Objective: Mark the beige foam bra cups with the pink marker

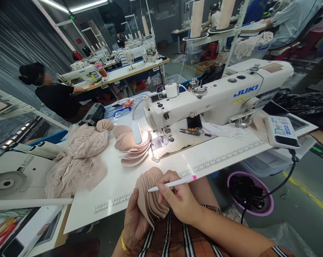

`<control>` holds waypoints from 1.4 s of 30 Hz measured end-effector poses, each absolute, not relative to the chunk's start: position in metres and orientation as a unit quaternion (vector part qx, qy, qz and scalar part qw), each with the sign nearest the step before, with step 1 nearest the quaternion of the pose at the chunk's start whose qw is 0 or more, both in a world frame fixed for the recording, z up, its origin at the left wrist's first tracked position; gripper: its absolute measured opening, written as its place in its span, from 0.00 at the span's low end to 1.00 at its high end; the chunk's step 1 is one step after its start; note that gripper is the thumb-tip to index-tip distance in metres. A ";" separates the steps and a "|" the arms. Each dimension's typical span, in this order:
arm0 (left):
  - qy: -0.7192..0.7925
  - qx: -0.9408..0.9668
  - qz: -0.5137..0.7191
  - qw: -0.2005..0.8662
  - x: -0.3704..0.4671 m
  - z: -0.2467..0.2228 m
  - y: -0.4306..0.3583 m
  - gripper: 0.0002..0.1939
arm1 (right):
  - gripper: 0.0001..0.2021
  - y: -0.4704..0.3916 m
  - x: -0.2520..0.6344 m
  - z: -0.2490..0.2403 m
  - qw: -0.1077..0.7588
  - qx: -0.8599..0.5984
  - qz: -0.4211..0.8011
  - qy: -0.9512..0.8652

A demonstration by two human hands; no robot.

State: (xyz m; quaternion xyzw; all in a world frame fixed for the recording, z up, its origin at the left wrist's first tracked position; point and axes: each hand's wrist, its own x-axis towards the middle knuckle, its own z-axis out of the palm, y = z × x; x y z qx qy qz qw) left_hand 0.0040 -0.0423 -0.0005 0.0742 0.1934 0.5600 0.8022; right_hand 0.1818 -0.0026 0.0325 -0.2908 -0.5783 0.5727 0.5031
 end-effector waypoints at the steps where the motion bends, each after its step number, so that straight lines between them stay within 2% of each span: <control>1: 0.197 0.072 0.562 0.800 0.004 -0.001 -0.043 0.20 | 0.15 -0.002 0.181 0.032 0.497 -0.296 0.567 -0.586; 15: 0.234 0.057 0.567 0.788 0.007 0.004 -0.043 0.18 | 0.15 -0.005 0.178 0.032 0.498 -0.287 0.558 -0.599; 31: 0.230 0.073 0.562 0.791 0.017 0.011 -0.042 0.23 | 0.14 -0.006 0.176 0.034 0.509 -0.270 0.534 -0.619; 35: 0.276 0.105 0.566 0.770 0.019 0.014 -0.042 0.25 | 0.13 -0.007 0.179 0.036 0.513 -0.244 0.553 -0.609; 37: 0.321 0.129 0.589 0.731 0.014 0.015 -0.042 0.30 | 0.11 -0.003 0.186 0.034 0.531 -0.243 0.557 -0.591; 39: 0.369 0.186 0.599 0.686 0.005 0.018 -0.042 0.44 | 0.10 0.006 0.195 0.035 0.526 -0.285 0.532 -0.599; 42: 0.452 0.368 0.537 0.610 -0.012 0.025 -0.040 0.62 | 0.16 0.021 0.207 0.043 0.440 -0.333 0.532 -0.642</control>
